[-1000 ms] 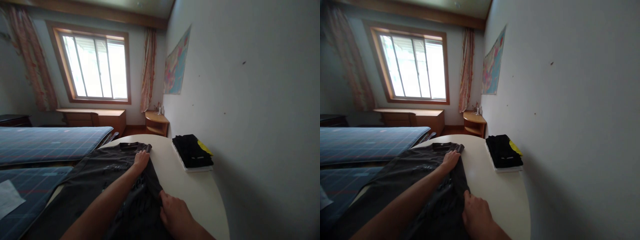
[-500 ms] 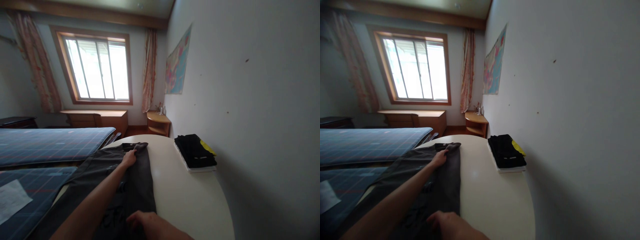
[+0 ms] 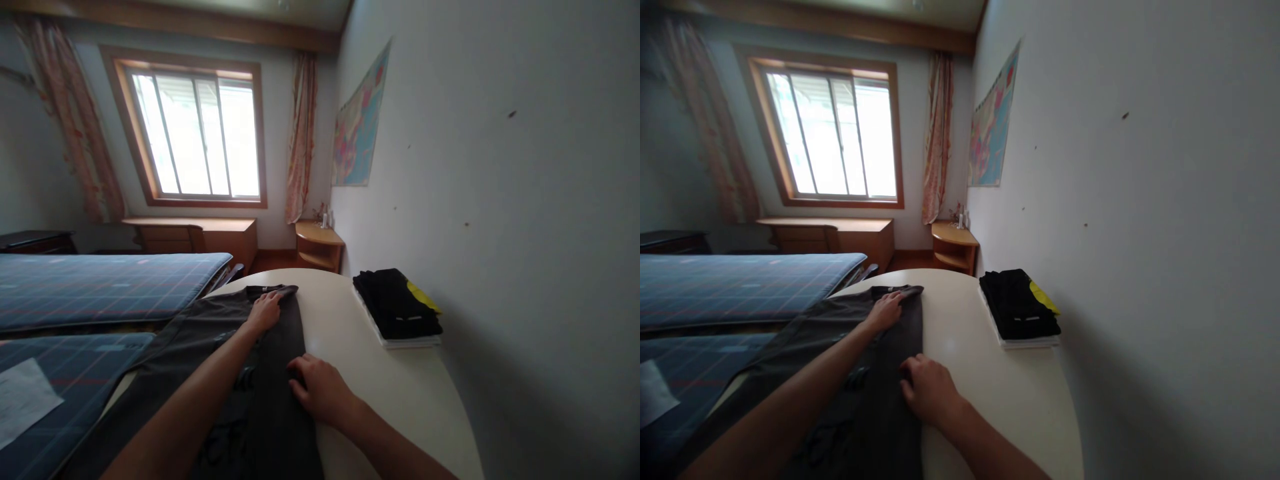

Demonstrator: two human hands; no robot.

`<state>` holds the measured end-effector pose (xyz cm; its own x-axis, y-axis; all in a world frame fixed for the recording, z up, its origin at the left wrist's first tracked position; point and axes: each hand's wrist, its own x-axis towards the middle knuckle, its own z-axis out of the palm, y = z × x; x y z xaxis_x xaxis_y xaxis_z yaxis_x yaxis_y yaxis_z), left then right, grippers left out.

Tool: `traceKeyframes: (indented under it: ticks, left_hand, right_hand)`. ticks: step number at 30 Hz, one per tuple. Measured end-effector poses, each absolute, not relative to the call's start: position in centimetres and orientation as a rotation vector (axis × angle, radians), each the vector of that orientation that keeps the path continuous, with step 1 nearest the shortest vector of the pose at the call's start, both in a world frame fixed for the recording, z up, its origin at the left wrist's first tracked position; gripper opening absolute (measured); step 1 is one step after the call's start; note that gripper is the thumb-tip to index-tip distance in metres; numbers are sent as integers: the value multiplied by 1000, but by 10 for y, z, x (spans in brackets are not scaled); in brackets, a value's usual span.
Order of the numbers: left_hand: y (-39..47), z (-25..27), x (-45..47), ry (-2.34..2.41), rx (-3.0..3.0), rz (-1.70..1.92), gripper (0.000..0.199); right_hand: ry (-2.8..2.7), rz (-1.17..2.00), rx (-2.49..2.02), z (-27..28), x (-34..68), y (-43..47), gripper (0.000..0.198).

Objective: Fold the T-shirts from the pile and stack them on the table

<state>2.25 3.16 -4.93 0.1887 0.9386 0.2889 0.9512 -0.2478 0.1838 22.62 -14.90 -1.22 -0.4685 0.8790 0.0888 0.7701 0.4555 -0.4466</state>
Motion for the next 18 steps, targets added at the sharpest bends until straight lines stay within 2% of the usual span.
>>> traceKeyframes:
  ticks: [7, 18]
  left_hand:
    - [71, -38, 47, -1790, -2522, -536, 37]
    - [128, -46, 59, -1917, -2537, -607, 36]
  right_hand:
    - [-2446, 535, -1349, -34, 226, -133, 25]
    - [-2406, 668, -1203, -43, 238, -132, 30]
